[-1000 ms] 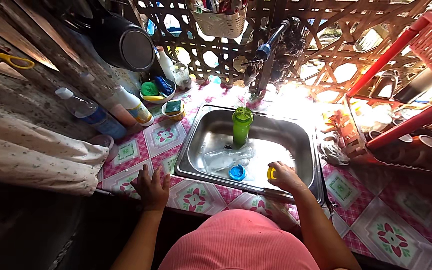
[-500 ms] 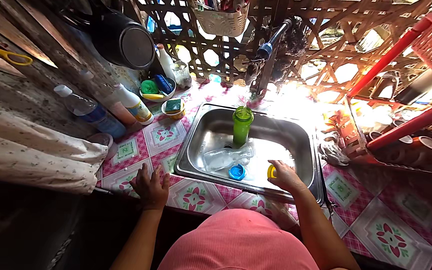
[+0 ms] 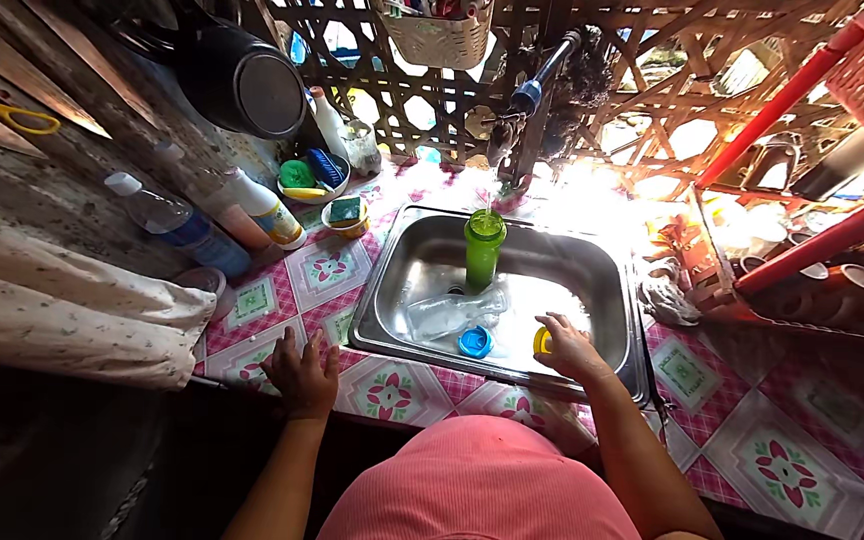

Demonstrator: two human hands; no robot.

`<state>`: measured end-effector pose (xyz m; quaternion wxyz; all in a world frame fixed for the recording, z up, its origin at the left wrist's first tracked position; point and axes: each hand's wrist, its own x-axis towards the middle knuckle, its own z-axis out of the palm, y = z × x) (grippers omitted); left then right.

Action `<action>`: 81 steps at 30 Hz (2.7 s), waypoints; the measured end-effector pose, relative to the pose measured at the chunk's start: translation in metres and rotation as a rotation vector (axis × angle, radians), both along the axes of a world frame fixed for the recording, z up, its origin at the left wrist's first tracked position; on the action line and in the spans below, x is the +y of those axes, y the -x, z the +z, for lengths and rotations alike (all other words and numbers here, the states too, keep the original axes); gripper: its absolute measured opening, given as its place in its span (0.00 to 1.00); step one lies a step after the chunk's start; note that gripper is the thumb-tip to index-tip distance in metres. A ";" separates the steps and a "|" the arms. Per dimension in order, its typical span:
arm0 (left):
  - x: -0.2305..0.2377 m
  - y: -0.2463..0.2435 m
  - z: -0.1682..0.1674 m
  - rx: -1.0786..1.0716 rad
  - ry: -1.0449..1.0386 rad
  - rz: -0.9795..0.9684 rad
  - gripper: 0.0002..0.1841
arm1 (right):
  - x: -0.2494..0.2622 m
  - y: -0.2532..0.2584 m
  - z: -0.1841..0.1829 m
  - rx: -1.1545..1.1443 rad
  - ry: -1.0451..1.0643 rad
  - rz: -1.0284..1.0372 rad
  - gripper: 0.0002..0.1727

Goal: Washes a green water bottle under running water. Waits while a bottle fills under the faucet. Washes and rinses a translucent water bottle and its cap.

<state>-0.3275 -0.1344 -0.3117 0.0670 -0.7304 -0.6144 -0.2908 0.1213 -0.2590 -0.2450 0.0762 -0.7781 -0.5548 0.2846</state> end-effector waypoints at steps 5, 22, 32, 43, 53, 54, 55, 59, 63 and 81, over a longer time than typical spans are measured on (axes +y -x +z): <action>0.002 0.001 -0.003 0.004 -0.006 -0.009 0.33 | -0.003 0.001 -0.001 0.014 0.004 0.000 0.44; -0.004 -0.033 0.034 -0.105 0.038 -0.141 0.36 | -0.006 -0.005 0.003 0.006 0.013 -0.011 0.45; 0.033 -0.170 0.202 -0.042 -0.294 -0.715 0.28 | -0.023 -0.011 0.021 0.175 -0.310 -0.306 0.51; 0.131 -0.303 0.273 0.108 -0.120 -0.754 0.40 | -0.055 -0.012 0.027 1.579 -0.784 -0.839 0.21; 0.149 -0.327 0.258 0.087 -0.057 -0.734 0.39 | -0.052 -0.015 0.028 1.535 -0.710 -0.973 0.22; 0.150 -0.328 0.257 0.076 -0.051 -0.740 0.40 | -0.050 -0.015 0.029 1.519 -0.702 -0.977 0.23; 0.152 -0.329 0.254 0.059 -0.058 -0.749 0.41 | -0.048 -0.014 0.029 1.499 -0.695 -0.985 0.23; 0.161 -0.336 0.247 -0.133 0.013 -0.849 0.36 | -0.036 -0.008 0.033 1.456 -0.651 -1.014 0.23; 0.181 -0.347 0.248 -0.421 0.093 -1.004 0.21 | -0.013 -0.005 0.038 1.494 -0.582 -0.964 0.24; 0.192 -0.271 0.052 -0.465 0.908 -0.725 0.55 | 0.234 0.016 0.099 -0.088 -0.263 0.197 0.34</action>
